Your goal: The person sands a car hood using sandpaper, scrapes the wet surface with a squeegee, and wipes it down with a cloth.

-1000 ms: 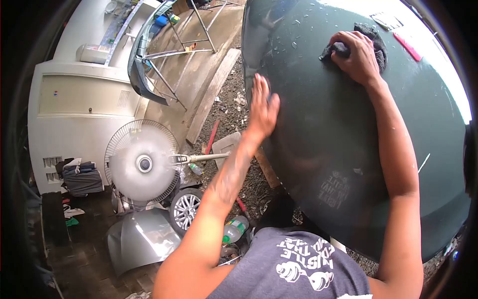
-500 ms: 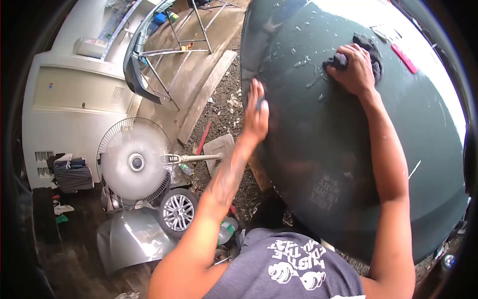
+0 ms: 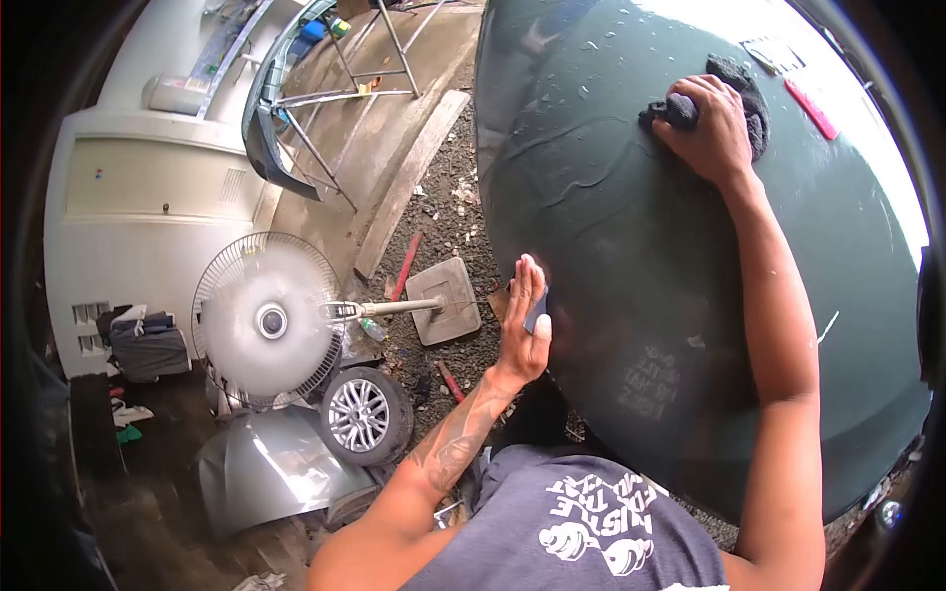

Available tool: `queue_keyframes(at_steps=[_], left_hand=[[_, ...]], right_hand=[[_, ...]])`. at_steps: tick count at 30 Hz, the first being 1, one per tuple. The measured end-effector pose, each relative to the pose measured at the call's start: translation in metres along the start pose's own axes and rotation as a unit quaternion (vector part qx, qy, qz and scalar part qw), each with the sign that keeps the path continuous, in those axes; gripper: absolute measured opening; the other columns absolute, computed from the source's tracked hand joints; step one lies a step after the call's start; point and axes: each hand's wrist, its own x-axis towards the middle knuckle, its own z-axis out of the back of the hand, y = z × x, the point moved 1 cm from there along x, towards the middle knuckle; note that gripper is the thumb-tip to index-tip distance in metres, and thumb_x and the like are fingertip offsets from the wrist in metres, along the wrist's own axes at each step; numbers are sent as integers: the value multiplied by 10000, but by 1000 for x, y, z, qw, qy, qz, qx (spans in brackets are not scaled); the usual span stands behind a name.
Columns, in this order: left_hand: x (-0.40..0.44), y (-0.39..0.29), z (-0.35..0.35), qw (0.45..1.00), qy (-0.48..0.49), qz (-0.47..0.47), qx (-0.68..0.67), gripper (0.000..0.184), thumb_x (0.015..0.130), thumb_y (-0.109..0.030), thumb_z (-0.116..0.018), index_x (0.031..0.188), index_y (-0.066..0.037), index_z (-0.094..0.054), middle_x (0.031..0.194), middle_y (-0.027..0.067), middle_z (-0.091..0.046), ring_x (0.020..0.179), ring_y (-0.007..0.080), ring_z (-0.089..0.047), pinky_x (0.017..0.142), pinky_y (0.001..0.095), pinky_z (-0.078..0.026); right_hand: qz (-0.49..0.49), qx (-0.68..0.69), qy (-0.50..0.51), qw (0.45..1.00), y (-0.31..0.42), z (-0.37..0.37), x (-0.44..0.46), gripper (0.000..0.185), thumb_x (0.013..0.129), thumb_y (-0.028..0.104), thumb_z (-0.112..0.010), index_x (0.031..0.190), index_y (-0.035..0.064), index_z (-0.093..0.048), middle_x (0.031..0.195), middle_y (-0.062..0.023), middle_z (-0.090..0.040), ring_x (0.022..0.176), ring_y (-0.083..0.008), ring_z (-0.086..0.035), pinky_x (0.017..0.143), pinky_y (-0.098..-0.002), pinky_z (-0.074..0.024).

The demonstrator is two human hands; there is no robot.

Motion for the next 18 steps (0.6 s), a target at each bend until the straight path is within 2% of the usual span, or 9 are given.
queue_keyframes(at_steps=[2, 3, 5, 8, 9, 11, 14, 16, 18], left_hand=[[26, 12, 9, 999, 8, -35, 3, 641, 1036, -273, -315, 1585, 52, -253, 1648, 297, -217, 1549, 443, -166, 1261, 522, -120], [71, 32, 17, 998, 1, -69, 7, 636, 1037, -268, -317, 1582, 55, -259, 1646, 296, -224, 1548, 442, -170, 1262, 517, -125], [139, 64, 26, 997, 8, -66, 40, 624, 1048, -256, -303, 1585, 56, -244, 1650, 288, -216, 1548, 436, -173, 1266, 502, -130], [115, 38, 20, 998, -31, -57, 25, 610, 1057, -245, -286, 1585, 56, -239, 1650, 283, -222, 1549, 432, -168, 1269, 495, -123], [78, 11, 16, 999, -25, -19, 22, 614, 1060, -254, -281, 1592, 47, -227, 1656, 279, -209, 1550, 431, -170, 1269, 497, -126], [14, -12, 6, 999, 14, -36, 16, 621, 1065, -269, -280, 1605, 26, -199, 1667, 274, -174, 1554, 425, -157, 1266, 500, -132], [50, 26, 10, 995, 22, -70, 63, 630, 1071, -279, -276, 1605, 39, -177, 1671, 279, -149, 1557, 423, -150, 1265, 504, -126], [128, 48, 18, 996, -11, -31, 82, 631, 1083, -281, -282, 1572, 108, -190, 1655, 312, -148, 1553, 430, -145, 1277, 477, -104], [144, 51, 13, 993, -26, 16, 112, 630, 1086, -286, -285, 1572, 104, -193, 1655, 314, -136, 1552, 432, -142, 1278, 475, -106]], right_hand=[[13, -8, -4, 1000, -2, -1, -2, 505, 723, 319, -838, 1148, 66, -733, 1231, -102, -702, 1247, -275, -581, 1123, -415, -388], [13, -8, -3, 1000, -5, -2, 0, 510, 729, 322, -838, 1156, 65, -730, 1240, -103, -699, 1251, -277, -580, 1125, -413, -390], [9, -3, 0, 1000, -4, -5, 2, 515, 735, 325, -838, 1165, 63, -726, 1250, -104, -696, 1255, -280, -578, 1126, -412, -392], [1, -19, 9, 1000, -3, -2, 1, 536, 735, 329, -840, 1179, 55, -717, 1247, -104, -695, 1247, -282, -587, 1125, -414, -395], [4, -19, 9, 1000, -4, -3, 3, 536, 735, 329, -840, 1179, 55, -717, 1247, -104, -695, 1247, -282, -587, 1125, -414, -395], [19, -21, -10, 1000, -5, -5, 3, 540, 738, 357, -834, 1178, 64, -721, 1249, -103, -695, 1244, -276, -589, 1125, -416, -393], [12, -23, -23, 999, -5, -9, -4, 498, 746, 342, -819, 1148, 68, -716, 1242, -102, -690, 1251, -284, -583, 1128, -424, -387], [21, -9, -56, 998, -8, -9, 2, 453, 747, 305, -816, 1119, 71, -709, 1223, -96, -688, 1245, -294, -581, 1123, -434, -389], [-13, -9, 14, 1000, -7, -3, 1, 478, 750, 317, -816, 1146, 71, -710, 1276, -98, -678, 1278, -292, -569, 1144, -430, -372]])
